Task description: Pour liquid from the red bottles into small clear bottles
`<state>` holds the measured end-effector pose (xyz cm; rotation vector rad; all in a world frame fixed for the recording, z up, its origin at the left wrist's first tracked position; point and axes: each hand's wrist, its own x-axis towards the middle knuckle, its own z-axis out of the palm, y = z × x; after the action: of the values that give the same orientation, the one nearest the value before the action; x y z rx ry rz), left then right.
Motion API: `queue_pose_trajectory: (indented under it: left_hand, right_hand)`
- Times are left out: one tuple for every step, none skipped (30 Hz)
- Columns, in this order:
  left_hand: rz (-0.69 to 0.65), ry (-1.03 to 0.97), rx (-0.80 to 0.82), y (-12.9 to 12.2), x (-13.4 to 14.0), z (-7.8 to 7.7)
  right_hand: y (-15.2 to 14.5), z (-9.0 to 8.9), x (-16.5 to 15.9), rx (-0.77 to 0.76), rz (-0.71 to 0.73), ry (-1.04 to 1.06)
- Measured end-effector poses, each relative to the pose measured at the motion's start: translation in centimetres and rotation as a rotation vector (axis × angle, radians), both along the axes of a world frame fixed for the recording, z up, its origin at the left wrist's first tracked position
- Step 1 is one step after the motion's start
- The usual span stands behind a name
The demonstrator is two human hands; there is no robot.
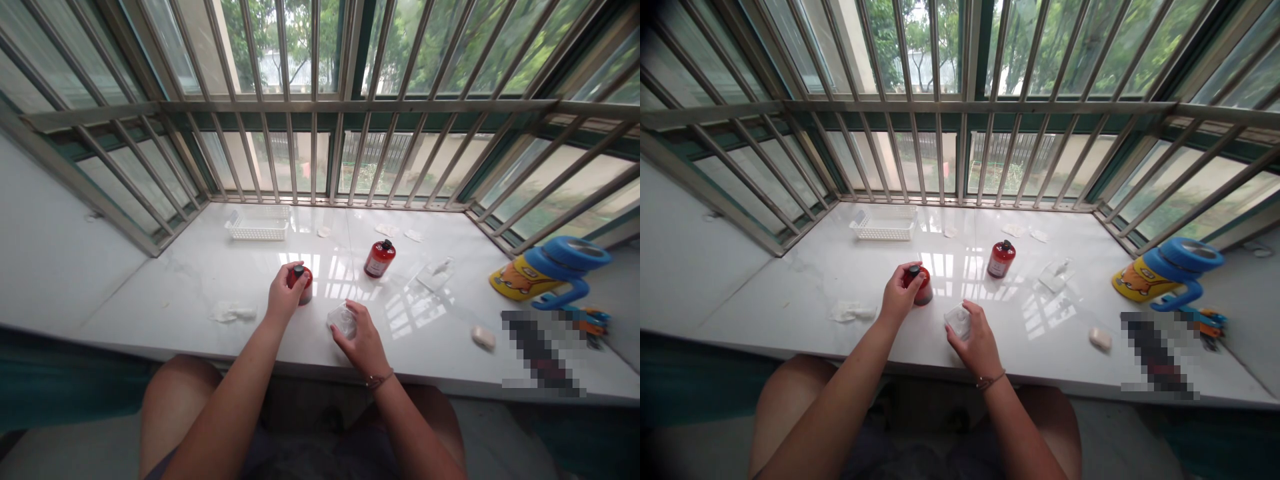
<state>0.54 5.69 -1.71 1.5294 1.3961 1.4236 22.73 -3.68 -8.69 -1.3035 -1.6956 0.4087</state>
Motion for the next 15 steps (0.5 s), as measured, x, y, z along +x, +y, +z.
queue_pose_trajectory:
  left_hand:
    - [-0.001,0.004,0.001,-0.01,-0.01,0.02]
    - [-0.003,0.006,0.003,-0.02,-0.02,0.04]
    - [-0.004,0.007,0.004,-0.03,-0.02,0.05]
    - [-0.004,0.008,0.004,-0.04,-0.02,0.07]
    - [-0.003,0.009,0.004,-0.05,-0.02,0.08]
    - [-0.001,0.009,0.004,-0.05,-0.02,0.08]
    - [-0.001,0.009,0.003,-0.05,-0.02,0.06]
    - [-0.003,0.009,0.002,-0.03,-0.02,0.03]
    - [-0.006,0.008,0.002,-0.01,-0.02,-0.01]
    - [-0.009,0.006,0.004,0.02,-0.02,-0.07]
    - [-0.009,0.004,0.006,0.06,-0.02,-0.14]
    - [-0.008,0.001,0.009,0.09,-0.02,-0.2]
    - [-0.005,-0.003,0.011,0.11,-0.01,-0.26]
    - [-0.001,-0.006,0.012,0.12,0.0,-0.31]
    - [0.002,-0.007,0.012,0.12,0.01,-0.35]
  right_hand:
    - [0.01,0.0,0.0,0.002,-0.003,-0.002]
    - [0.02,0.01,0.0,0.006,-0.005,-0.004]
    - [0.02,0.01,0.0,0.009,-0.007,-0.006]
    - [0.03,0.01,0.0,0.012,-0.008,-0.008]
    - [0.03,0.0,0.0,0.014,-0.009,-0.009]
    - [0.03,-0.01,-0.01,0.014,-0.007,-0.009]
    - [0.03,-0.03,-0.01,0.012,-0.006,-0.009]
    - [0.02,-0.05,-0.02,0.01,-0.005,-0.008]
    - [0.02,-0.07,-0.03,0.007,-0.004,-0.007]
    - [0.01,-0.09,-0.03,0.004,-0.004,-0.006]
    - [0.0,-0.11,-0.04,0.003,-0.004,-0.005]
    - [0.0,-0.13,-0.04,0.002,-0.004,-0.003]
    - [-0.01,-0.15,-0.04,0.001,-0.004,0.0]
    - [-0.01,-0.16,-0.04,-0.001,-0.002,0.005]
    - [-0.02,-0.16,-0.03,-0.005,0.001,0.009]
